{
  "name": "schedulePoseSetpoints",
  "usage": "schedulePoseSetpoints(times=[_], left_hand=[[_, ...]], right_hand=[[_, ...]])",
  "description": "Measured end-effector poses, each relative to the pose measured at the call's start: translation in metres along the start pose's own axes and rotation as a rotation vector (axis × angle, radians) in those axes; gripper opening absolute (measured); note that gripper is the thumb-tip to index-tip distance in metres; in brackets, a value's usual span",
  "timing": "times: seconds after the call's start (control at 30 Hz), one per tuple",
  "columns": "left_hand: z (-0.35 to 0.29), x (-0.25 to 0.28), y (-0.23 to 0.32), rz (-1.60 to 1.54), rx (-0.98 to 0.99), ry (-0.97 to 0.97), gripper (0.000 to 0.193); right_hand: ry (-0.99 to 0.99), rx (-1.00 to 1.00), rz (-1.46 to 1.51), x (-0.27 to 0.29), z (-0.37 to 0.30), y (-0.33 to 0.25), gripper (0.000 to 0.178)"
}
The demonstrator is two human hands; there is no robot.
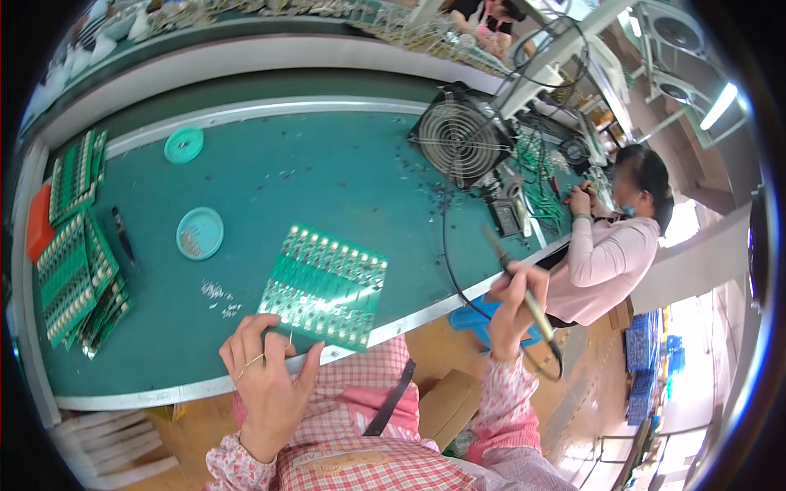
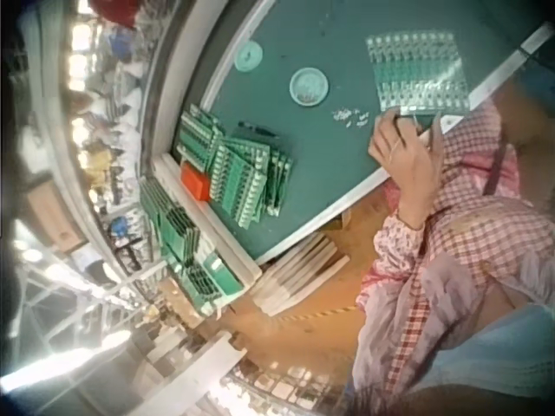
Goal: The person solders components onto a circuit board using a soldering iron, places the board onto a stack on a tray, and solders components onto a new circuit board.
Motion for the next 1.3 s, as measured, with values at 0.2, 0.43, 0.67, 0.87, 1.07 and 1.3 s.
schedulePoseSetpoints(times=[0.2, 0.43, 0.67, 0.87, 1.07, 1.3], left_hand=[[0.003, -0.007, 0.000, 0.021, 0.027, 0.023, 0.037], [0.004, 0.004, -0.016, -0.059, 0.005, 0.078, 0.015], [0.000, 0.003, -0.012, 0.038, -0.101, 0.057, 0.026], [-0.003, -0.002, -0.005, 0.113, -0.141, 0.057, 0.036], [-0.001, -0.003, -0.002, 0.159, -0.164, 0.004, 0.039], [-0.001, -0.003, -0.003, 0.168, -0.189, 0.001, 0.042]], right_hand=[[-0.006, 0.120, -0.347, 0.006, 0.096, 0.087, 0.016], [0.105, -0.120, -0.129, 0.011, 0.032, 0.092, 0.013], [-0.354, 0.320, -0.026, -0.083, -0.062, -0.041, 0.039], [-0.538, 0.306, -0.056, -0.121, -0.087, -0.058, 0.052], [-0.560, 0.294, -0.108, -0.125, -0.088, -0.061, 0.051], [-0.570, 0.273, -0.105, -0.127, -0.083, -0.063, 0.048]])
Point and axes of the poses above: each hand's wrist, its own z-axis towards the middle knuckle, its own x-axis out of the back of the hand, y = z × x, the point moved 9 cm from there along z, towards the middle knuckle, and after that the axes turned 3 degrees about z, right-handed, at the moved point
